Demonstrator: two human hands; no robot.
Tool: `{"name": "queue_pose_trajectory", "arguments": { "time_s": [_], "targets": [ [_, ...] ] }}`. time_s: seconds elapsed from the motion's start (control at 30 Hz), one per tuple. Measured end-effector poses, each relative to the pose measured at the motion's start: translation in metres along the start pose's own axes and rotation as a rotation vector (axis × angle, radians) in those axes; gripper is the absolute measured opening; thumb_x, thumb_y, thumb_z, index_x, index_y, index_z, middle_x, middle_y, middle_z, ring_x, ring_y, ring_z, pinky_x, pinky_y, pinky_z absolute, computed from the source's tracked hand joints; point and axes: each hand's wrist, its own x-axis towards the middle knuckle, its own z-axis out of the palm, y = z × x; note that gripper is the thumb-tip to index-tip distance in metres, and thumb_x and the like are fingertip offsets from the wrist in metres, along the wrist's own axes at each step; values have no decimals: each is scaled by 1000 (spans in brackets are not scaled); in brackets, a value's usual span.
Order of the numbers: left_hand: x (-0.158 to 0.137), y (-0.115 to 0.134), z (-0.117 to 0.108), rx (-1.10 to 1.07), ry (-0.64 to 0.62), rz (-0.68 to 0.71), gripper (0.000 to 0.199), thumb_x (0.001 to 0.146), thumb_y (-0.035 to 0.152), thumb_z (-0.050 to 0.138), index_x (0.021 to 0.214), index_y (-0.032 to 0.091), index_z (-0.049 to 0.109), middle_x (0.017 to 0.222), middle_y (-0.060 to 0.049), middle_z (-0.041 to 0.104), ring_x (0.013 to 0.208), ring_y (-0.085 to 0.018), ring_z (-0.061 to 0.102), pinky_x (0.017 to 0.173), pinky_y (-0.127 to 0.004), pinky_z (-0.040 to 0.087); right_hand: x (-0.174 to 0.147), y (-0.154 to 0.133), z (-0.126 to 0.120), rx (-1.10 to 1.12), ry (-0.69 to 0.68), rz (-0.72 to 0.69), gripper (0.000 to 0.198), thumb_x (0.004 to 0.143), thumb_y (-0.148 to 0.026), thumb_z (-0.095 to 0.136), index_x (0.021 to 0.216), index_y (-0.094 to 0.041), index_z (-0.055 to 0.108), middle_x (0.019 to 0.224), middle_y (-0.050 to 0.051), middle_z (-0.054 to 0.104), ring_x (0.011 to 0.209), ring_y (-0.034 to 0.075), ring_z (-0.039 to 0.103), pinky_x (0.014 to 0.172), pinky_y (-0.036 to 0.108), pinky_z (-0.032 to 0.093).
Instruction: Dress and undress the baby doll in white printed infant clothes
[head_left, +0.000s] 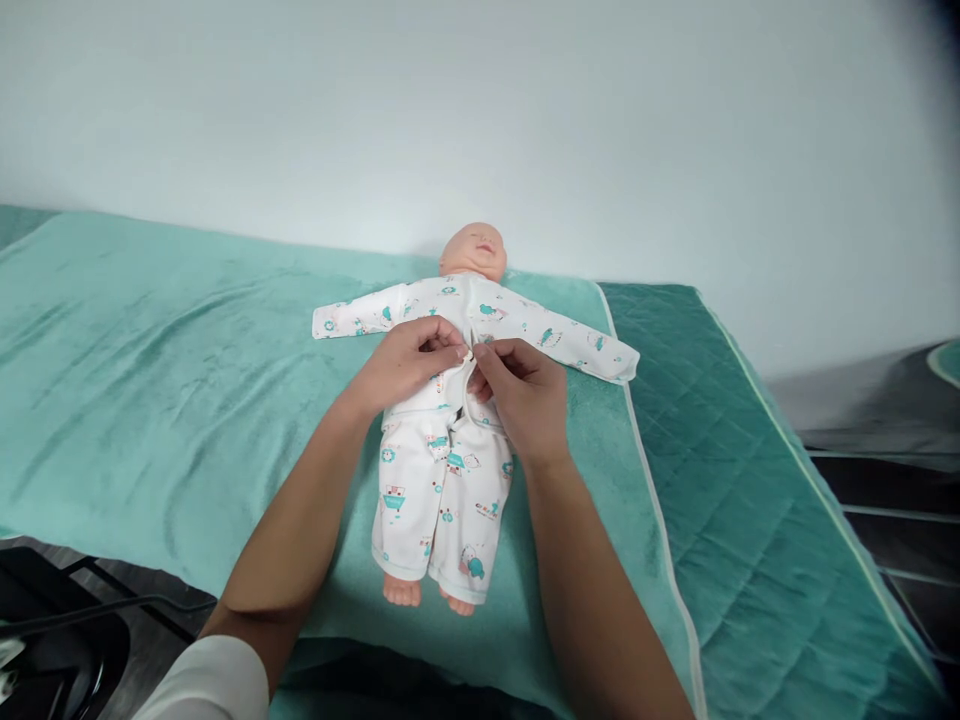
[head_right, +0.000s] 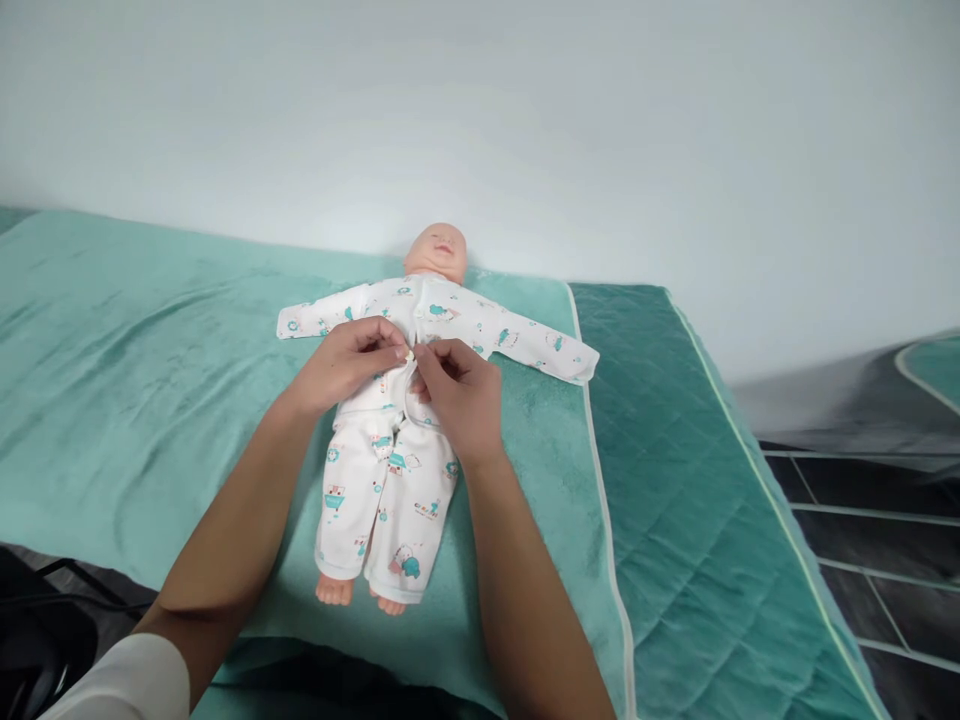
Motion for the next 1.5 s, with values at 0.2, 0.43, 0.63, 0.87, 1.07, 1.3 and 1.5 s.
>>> {"name": "queue_pose_trajectory", "arguments": {
  "time_s": [0.2, 0.43, 0.63, 0.87, 1.07, 1.3, 1.5],
  "targets": [
    [1, -1, 2, -4, 8, 18, 15, 83, 31, 71, 80, 18, 64, 72, 1, 57, 69, -12, 49, 67, -28, 38, 0, 2, -1, 41, -8, -12, 24, 88, -40, 74, 80, -18, 68, 60, -1, 65, 49, 9, 57, 50, 20, 49],
    [1, -1, 3, 44, 34, 1, 12, 82, 27, 69, 77, 17, 64, 75, 0, 61, 71, -12, 52, 67, -27, 39, 1, 3, -1, 93, -33, -28, 20, 89, -36, 73, 83, -18, 70, 70, 0, 69, 53, 8, 61, 50, 19, 50],
    [0, -1, 2, 57, 8, 15, 19, 85, 34, 70, 79, 17, 64, 75, 0, 60, 70, -12, 52, 65, -27, 39, 2, 4, 0, 104, -35, -21, 20, 88, -37, 74, 85, -18, 70, 72, 1, 70, 56, 9, 63, 49, 19, 51],
    [0, 0, 3, 84, 20, 34, 12, 82, 29, 69, 80, 17, 67, 74, 1, 59, 69, -11, 50, 65, -26, 39, 1, 2, 0, 96, -35, -17, 18, 88, -35, 72, 84, -18, 69, 77, 2, 71, 58, 9, 64, 50, 18, 52],
    [0, 1, 1, 112, 31, 13, 7, 80, 23, 67, 79, 17, 69, 73, 1, 61, 69, -11, 51, 64, -26, 38, 1, 4, 0, 92, -24, -7, 18, 88, -36, 73, 84, -19, 69, 78, 2, 72, 59, 9, 64, 50, 18, 52],
    [0, 1, 2, 111, 47, 21, 10, 81, 27, 69, 82, 17, 70, 74, 1, 61, 68, -11, 50, 65, -27, 39, 1, 3, 1, 84, -28, 0, 19, 87, -37, 74, 84, -18, 68, 78, 2, 72, 59, 9, 64, 50, 18, 52],
    [2, -1, 2, 66, 65, 14, 9, 79, 26, 69, 83, 18, 68, 75, 1, 60, 68, -10, 49, 66, -27, 39, 0, 0, 0, 76, -42, 21, 19, 86, -36, 76, 86, -19, 68, 79, 1, 72, 62, 9, 66, 51, 18, 53]
  ]
}}
